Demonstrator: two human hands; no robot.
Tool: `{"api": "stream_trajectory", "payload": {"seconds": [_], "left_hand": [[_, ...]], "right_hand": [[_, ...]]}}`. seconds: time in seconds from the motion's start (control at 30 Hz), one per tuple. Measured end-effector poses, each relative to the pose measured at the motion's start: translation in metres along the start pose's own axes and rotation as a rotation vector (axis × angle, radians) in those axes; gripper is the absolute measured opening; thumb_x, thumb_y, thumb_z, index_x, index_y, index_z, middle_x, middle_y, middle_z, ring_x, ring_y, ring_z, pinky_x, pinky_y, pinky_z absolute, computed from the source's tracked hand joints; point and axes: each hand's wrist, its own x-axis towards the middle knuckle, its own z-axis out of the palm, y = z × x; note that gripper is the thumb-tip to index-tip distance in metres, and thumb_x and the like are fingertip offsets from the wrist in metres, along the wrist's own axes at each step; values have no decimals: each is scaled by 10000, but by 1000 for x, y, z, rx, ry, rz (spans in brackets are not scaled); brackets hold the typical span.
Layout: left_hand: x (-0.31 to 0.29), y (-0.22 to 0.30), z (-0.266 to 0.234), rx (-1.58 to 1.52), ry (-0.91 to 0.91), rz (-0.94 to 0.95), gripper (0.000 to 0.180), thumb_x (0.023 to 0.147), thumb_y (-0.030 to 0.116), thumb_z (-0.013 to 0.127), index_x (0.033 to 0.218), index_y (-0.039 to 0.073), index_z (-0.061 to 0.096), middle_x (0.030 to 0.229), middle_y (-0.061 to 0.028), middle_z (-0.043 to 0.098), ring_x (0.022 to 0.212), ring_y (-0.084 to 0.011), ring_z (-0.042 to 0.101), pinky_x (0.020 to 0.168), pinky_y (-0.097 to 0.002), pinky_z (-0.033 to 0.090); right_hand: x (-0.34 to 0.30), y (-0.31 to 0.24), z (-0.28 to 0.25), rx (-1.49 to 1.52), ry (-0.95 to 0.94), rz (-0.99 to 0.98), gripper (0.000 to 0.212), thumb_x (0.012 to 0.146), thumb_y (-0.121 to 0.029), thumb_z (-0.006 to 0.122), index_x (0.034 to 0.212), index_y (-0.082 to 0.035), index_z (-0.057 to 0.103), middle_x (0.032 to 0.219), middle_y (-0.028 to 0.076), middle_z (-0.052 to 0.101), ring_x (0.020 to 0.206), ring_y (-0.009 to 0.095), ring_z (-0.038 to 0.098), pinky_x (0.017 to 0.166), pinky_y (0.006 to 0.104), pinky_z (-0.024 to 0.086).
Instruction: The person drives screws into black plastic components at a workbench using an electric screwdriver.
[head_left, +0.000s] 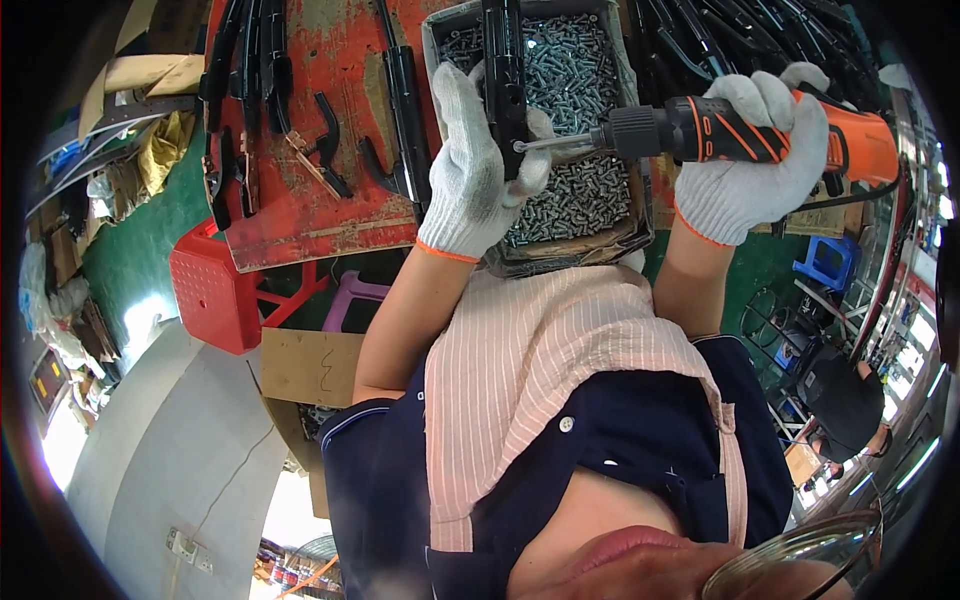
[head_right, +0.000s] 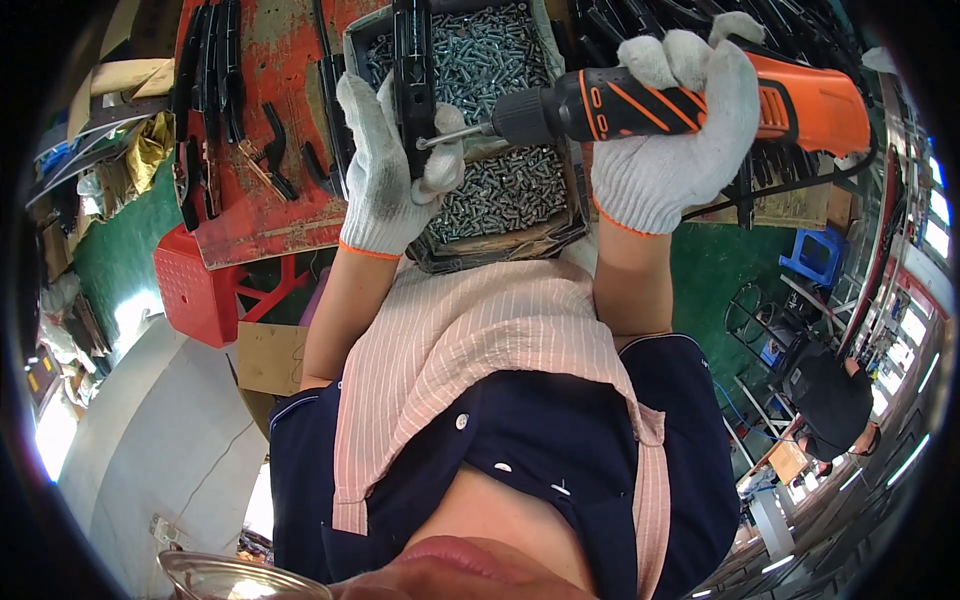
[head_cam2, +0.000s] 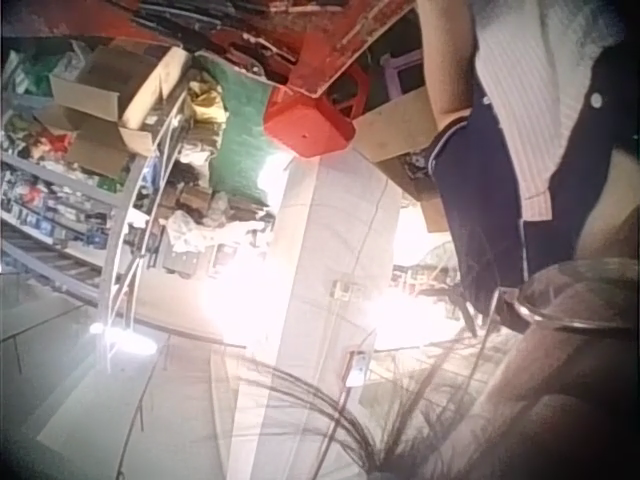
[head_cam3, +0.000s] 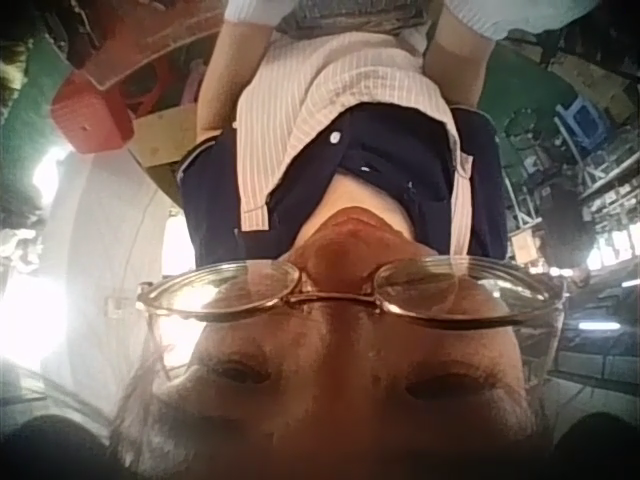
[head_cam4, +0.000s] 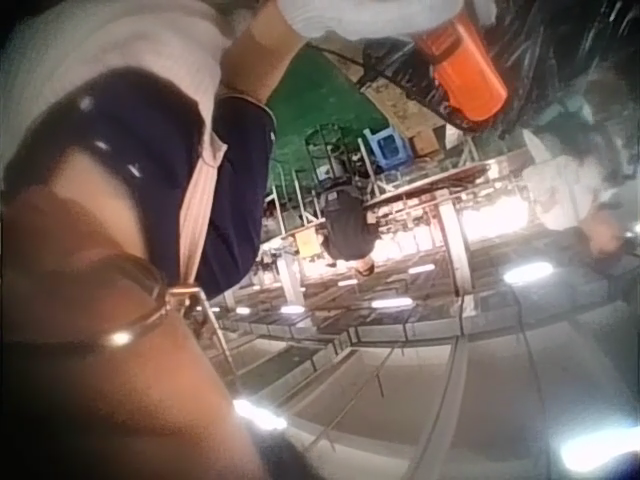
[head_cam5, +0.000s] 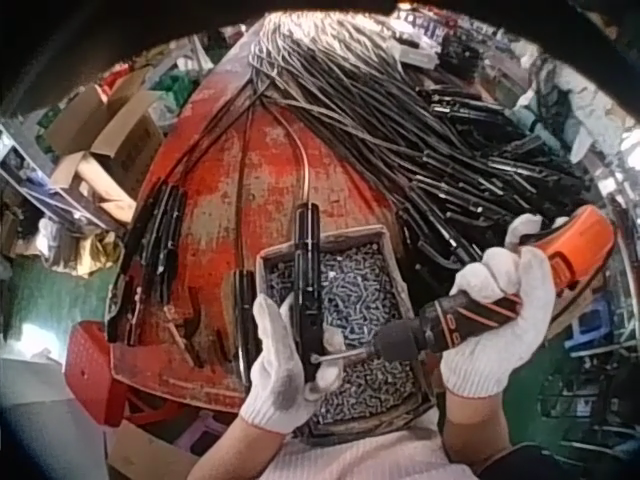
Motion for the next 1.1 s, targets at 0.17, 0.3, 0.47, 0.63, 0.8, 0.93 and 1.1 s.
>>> {"api": "stream_trajectory", "payload": {"seconds": [0.17, 0.3, 0.47, 0.63, 0.8, 0.93, 1.1], "left_hand": [[-1, -1, -2, 34, -6, 48, 760, 917, 725, 255, 1401, 144, 326, 776, -65, 581, 434, -109, 415, 359, -204, 267], [1, -1, 0, 12, -9, 11, 740, 903, 738, 280, 1361, 163, 362, 781, -57, 579, 463, -107, 450, 364, -204, 288], [-2, 1, 19, 105, 68, 13, 664, 914, 725, 277, 1204, 152, 446, 733, -26, 556, 453, -104, 435, 371, -218, 284], [-3, 0, 7, 60, 35, -36, 621, 935, 701, 272, 1223, 178, 442, 780, -14, 564, 474, -88, 436, 386, -209, 273], [-4, 3, 9, 5, 69, -99, 617, 932, 705, 269, 1215, 185, 443, 782, -12, 559, 473, -77, 426, 388, -198, 261], [-3, 7, 9, -69, 75, -70, 687, 917, 723, 277, 1305, 167, 389, 759, -16, 547, 461, -79, 419, 375, -196, 265], [-1, 8, 8, -8, 27, -24, 715, 946, 682, 257, 1452, 176, 240, 730, -24, 539, 420, -84, 392, 356, -201, 275]], "right_hand": [[-7, -4, 14, -40, -93, -7, 96, 960, -116, 483, 1055, -102, 492, 680, -8, 373, 584, 108, 353, 615, 258, 370], [-16, 3, 25, -103, -92, -98, 133, 917, -59, 509, 1048, -76, 488, 679, 8, 395, 566, 123, 382, 568, 270, 381], [-21, 5, 43, -256, -95, -136, 209, 881, -30, 538, 1075, -83, 480, 644, 4, 414, 526, 112, 404, 532, 266, 396], [-22, 15, 57, -395, -118, -134, 288, 845, -1, 568, 1101, -90, 471, 608, -1, 434, 486, 101, 426, 495, 262, 411], [-21, 9, 26, -233, -69, -78, 377, 828, 19, 583, 1159, -100, 447, 597, 9, 448, 463, 95, 420, 482, 258, 416], [-9, 5, 36, -282, -209, 2, 401, 821, 41, 562, 1164, -142, 467, 717, -7, 477, 497, 89, 429, 492, 256, 418], [7, -8, 65, -365, -411, 115, 468, 809, 78, 526, 1173, -214, 501, 919, -32, 526, 554, 78, 444, 507, 253, 420]]}}
